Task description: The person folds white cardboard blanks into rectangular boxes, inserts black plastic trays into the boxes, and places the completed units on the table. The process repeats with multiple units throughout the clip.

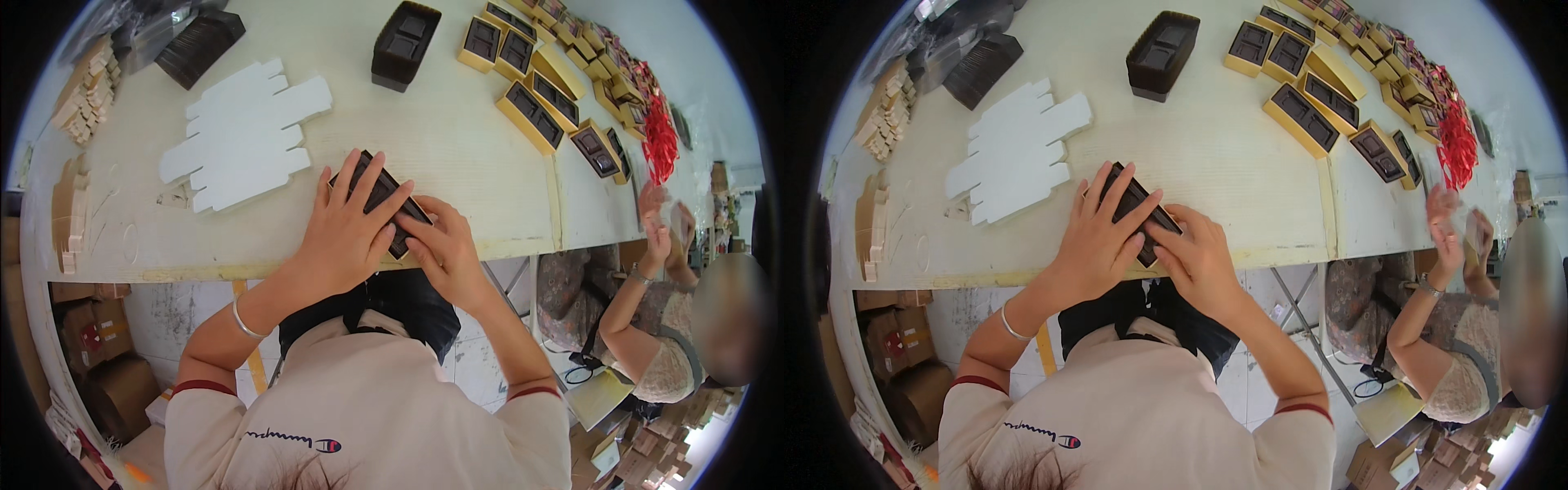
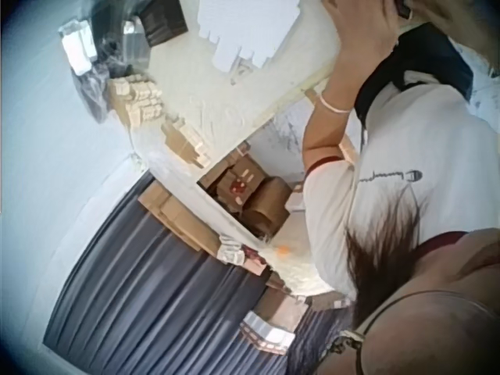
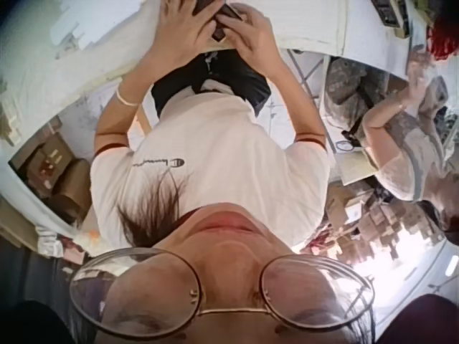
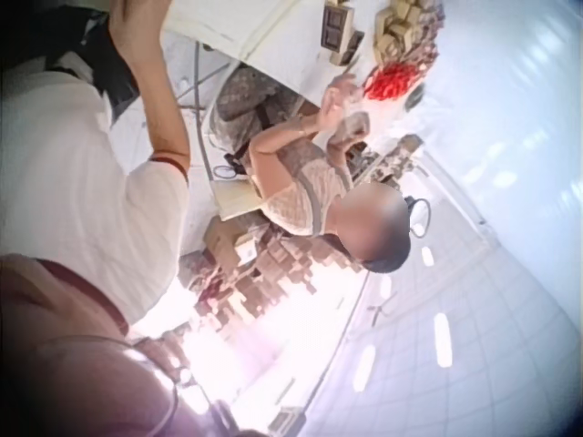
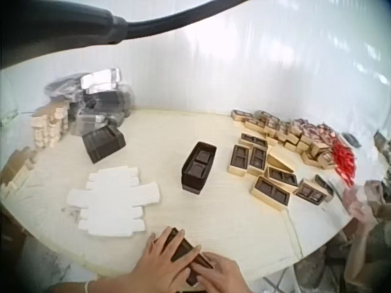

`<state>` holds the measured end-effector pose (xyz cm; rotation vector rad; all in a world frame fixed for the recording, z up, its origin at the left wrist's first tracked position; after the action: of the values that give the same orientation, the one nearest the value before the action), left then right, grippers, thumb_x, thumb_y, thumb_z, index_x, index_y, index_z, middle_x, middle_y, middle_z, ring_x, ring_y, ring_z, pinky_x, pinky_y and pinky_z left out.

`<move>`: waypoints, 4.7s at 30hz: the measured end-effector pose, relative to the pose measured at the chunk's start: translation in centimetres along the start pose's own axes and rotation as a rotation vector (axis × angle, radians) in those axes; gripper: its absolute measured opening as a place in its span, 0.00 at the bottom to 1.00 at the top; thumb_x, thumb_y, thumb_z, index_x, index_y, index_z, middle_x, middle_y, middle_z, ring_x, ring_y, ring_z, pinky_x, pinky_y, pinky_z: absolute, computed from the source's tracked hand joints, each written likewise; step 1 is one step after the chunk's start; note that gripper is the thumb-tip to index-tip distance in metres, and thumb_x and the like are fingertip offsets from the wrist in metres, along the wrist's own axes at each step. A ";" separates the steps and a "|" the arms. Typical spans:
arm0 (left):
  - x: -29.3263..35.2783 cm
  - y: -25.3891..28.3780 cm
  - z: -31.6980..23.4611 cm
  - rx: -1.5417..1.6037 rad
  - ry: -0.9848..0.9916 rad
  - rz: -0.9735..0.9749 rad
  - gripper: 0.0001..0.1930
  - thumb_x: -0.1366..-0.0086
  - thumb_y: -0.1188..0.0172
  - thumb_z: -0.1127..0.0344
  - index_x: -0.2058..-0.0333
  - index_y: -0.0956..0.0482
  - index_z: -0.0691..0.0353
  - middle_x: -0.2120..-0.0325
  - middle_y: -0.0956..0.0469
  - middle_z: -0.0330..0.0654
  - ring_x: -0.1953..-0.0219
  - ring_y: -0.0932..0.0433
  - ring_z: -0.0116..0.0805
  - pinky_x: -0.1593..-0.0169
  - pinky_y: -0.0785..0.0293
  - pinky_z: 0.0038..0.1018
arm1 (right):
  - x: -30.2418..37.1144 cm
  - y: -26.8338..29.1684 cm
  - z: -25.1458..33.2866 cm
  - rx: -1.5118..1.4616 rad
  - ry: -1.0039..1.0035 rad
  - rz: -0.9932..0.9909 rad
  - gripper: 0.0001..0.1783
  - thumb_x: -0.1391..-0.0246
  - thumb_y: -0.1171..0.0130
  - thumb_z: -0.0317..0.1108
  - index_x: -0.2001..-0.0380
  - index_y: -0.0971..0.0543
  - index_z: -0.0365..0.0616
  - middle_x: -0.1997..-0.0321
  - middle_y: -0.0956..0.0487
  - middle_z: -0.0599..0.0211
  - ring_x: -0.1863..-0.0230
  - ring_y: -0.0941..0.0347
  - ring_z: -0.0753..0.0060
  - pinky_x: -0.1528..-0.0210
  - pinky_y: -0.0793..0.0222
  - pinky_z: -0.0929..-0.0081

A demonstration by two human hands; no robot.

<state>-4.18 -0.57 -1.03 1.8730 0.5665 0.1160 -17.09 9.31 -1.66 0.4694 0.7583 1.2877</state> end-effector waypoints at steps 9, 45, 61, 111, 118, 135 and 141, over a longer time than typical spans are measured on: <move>2.1 4.1 2.6 0.346 0.036 -0.278 0.28 0.39 0.41 0.59 0.40 0.33 0.58 0.38 0.40 0.50 0.33 0.46 0.53 0.32 0.55 0.50 | 0.2 0.8 1.2 0.217 0.128 -0.159 0.33 0.63 0.31 0.38 0.50 0.25 0.42 0.45 0.30 0.49 0.49 0.32 0.48 0.48 0.39 0.56; 1.6 -0.8 -0.4 0.402 0.075 -0.090 0.07 0.48 0.35 0.67 0.70 0.22 0.58 0.71 0.24 0.39 0.70 0.23 0.36 0.66 0.27 0.30 | 3.9 0.4 -0.8 0.035 -0.121 -0.248 0.17 0.58 0.34 0.24 0.61 0.22 0.40 0.59 0.25 0.60 0.64 0.29 0.58 0.62 0.35 0.60; 2.9 0.8 -0.3 0.264 -0.037 -0.023 0.09 0.49 0.33 0.64 0.72 0.20 0.61 0.76 0.30 0.37 0.70 0.31 0.38 0.66 0.34 0.33 | 2.2 1.0 1.2 0.192 0.103 0.036 0.08 0.54 0.37 0.29 0.71 0.24 0.41 0.70 0.31 0.65 0.70 0.32 0.62 0.68 0.35 0.66; -2.6 -0.4 0.2 0.146 -0.179 -0.054 0.10 0.46 0.43 0.75 0.64 0.22 0.58 0.69 0.27 0.38 0.66 0.27 0.39 0.66 0.28 0.32 | 3.2 0.6 0.1 0.304 0.329 -0.103 0.14 0.60 0.40 0.27 0.65 0.23 0.41 0.62 0.28 0.63 0.59 0.30 0.61 0.57 0.34 0.66; -1.2 1.2 -0.9 0.167 -0.190 0.036 0.14 0.50 0.32 0.60 0.69 0.22 0.61 0.64 0.30 0.39 0.61 0.31 0.39 0.59 0.29 0.30 | -0.2 1.1 0.0 0.309 0.127 0.086 0.06 0.58 0.39 0.28 0.74 0.24 0.42 0.70 0.28 0.65 0.64 0.29 0.59 0.64 0.35 0.66; -1.4 0.8 -2.2 0.374 0.123 0.341 0.17 0.48 0.33 0.60 0.65 0.22 0.67 0.63 0.32 0.44 0.61 0.28 0.44 0.57 0.27 0.32 | 1.3 1.4 0.6 -0.010 0.175 0.110 0.17 0.58 0.33 0.27 0.63 0.26 0.40 0.57 0.29 0.59 0.60 0.29 0.56 0.59 0.30 0.68; -0.5 1.5 0.7 0.495 -0.058 0.508 0.21 0.54 0.28 0.69 0.60 0.22 0.64 0.61 0.32 0.43 0.61 0.30 0.43 0.57 0.29 0.34 | 1.2 1.5 -0.5 -0.263 0.035 0.145 0.15 0.62 0.29 0.27 0.72 0.26 0.39 0.61 0.29 0.60 0.62 0.28 0.56 0.63 0.30 0.67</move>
<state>-3.87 -1.82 0.18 2.4651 0.0628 0.2728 -18.41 10.77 -1.25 0.2936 0.5814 1.5107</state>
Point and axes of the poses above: each hand's wrist, its own x-axis away from the middle knuckle, its own y-axis out of the back of the hand, z = x × y, the point moved 4 cm from there along -x, towards the middle knuckle
